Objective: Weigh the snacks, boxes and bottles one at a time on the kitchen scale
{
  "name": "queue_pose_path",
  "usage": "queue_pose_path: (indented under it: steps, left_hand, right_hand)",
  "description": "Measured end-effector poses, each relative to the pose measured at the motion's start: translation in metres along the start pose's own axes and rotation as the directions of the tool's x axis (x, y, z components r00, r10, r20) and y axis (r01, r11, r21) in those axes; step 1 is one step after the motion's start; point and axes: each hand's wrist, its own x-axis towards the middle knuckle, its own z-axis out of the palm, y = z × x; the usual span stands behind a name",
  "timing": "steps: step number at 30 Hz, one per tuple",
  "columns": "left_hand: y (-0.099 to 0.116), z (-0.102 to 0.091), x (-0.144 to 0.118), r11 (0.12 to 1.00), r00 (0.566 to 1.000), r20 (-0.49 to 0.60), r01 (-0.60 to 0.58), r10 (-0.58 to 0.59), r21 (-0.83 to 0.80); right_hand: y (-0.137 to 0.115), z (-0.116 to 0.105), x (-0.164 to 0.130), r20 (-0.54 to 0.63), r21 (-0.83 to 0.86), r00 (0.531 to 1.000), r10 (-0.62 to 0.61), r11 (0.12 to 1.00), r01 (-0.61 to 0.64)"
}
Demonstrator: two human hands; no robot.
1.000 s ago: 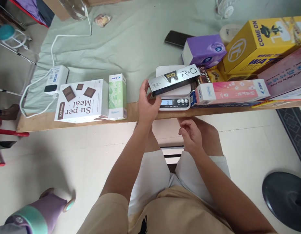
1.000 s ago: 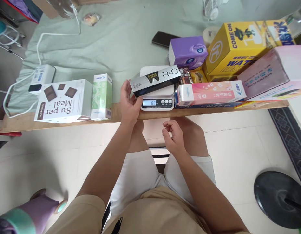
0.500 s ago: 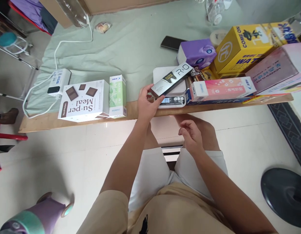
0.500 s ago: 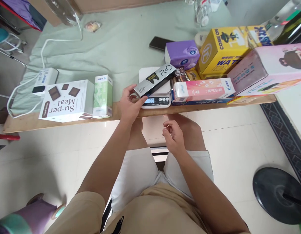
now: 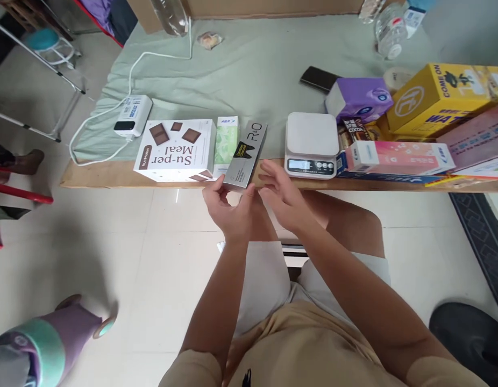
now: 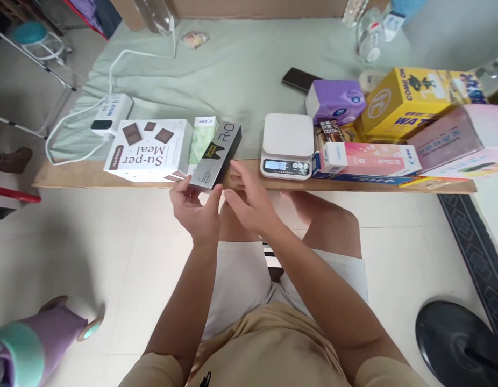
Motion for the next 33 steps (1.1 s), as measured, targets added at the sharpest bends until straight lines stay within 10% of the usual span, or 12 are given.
queue_pose_path:
  steps: [7,26,33]
  left_hand:
    - [-0.017,-0.015,0.008,0.999,0.999,-0.023,0.03,-0.029,0.031]
    - [-0.046,-0.024,0.032,0.971,0.972,-0.036,0.233,-0.231,0.059]
    - [-0.03,-0.021,0.015,0.997,0.998,0.0,0.059,-0.059,0.04]
  right_hand:
    - [-0.009,0.042,0.023,0.07,-0.054,0.997,0.032,0.998,-0.028]
    - [0.028,0.058,0.064,0.062,-0.146,0.997,-0.048,0.988,0.056]
    - [0.03,0.012,0.011,-0.073,-0.082,0.996,-0.057,0.995,0.051]
